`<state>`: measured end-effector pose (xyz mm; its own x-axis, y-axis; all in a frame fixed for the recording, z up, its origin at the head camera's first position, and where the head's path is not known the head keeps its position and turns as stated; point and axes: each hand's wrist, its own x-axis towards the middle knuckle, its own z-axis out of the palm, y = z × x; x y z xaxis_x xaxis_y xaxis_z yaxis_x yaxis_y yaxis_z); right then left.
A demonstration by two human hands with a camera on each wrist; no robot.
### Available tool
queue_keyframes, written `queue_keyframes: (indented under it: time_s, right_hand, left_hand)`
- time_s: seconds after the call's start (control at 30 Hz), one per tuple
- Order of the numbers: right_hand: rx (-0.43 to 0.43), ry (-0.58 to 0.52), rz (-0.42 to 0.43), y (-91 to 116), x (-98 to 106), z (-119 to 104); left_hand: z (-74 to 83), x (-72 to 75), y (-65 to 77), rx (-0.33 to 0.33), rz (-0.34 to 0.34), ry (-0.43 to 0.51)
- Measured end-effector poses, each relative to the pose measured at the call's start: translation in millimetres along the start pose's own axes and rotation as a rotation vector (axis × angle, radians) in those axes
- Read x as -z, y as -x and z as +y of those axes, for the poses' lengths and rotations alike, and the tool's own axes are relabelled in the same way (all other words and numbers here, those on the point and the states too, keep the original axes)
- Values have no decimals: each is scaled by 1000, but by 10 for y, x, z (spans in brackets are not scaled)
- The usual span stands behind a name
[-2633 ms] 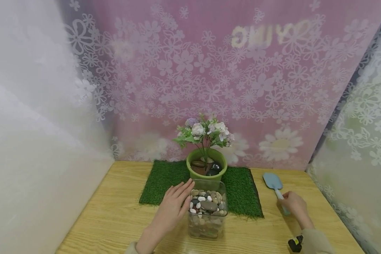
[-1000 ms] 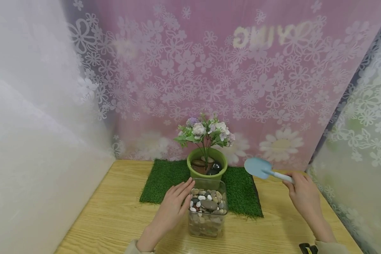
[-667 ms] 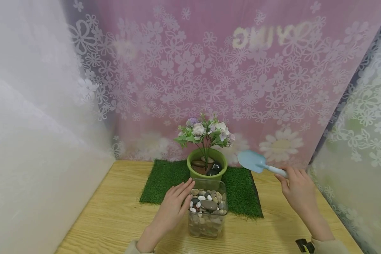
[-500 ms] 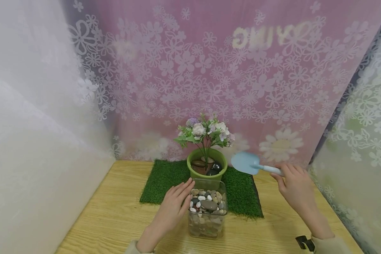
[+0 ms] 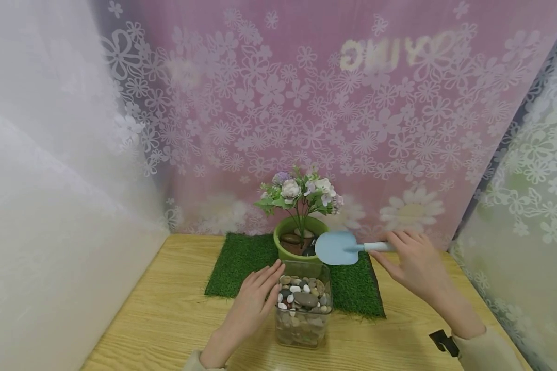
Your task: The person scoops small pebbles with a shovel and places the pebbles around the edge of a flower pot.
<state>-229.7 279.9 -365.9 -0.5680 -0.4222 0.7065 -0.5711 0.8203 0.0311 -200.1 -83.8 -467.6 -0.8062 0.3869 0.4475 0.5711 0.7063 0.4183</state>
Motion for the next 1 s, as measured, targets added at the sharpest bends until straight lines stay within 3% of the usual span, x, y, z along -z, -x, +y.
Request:
queue_keyframes:
  time_s: [0.17,0.5,1.0]
  right_hand:
    - [86,4,-43,-106,19,-85]
    - [320,125,-132,-406,35,-267]
    - [479,295,-238,-710,-70,-499]
  left_hand:
    - [2,4,0,-1,3,9]
    - [-1,-4,-1,0,9,4]
    - [1,-2,4,-20,23,-114]
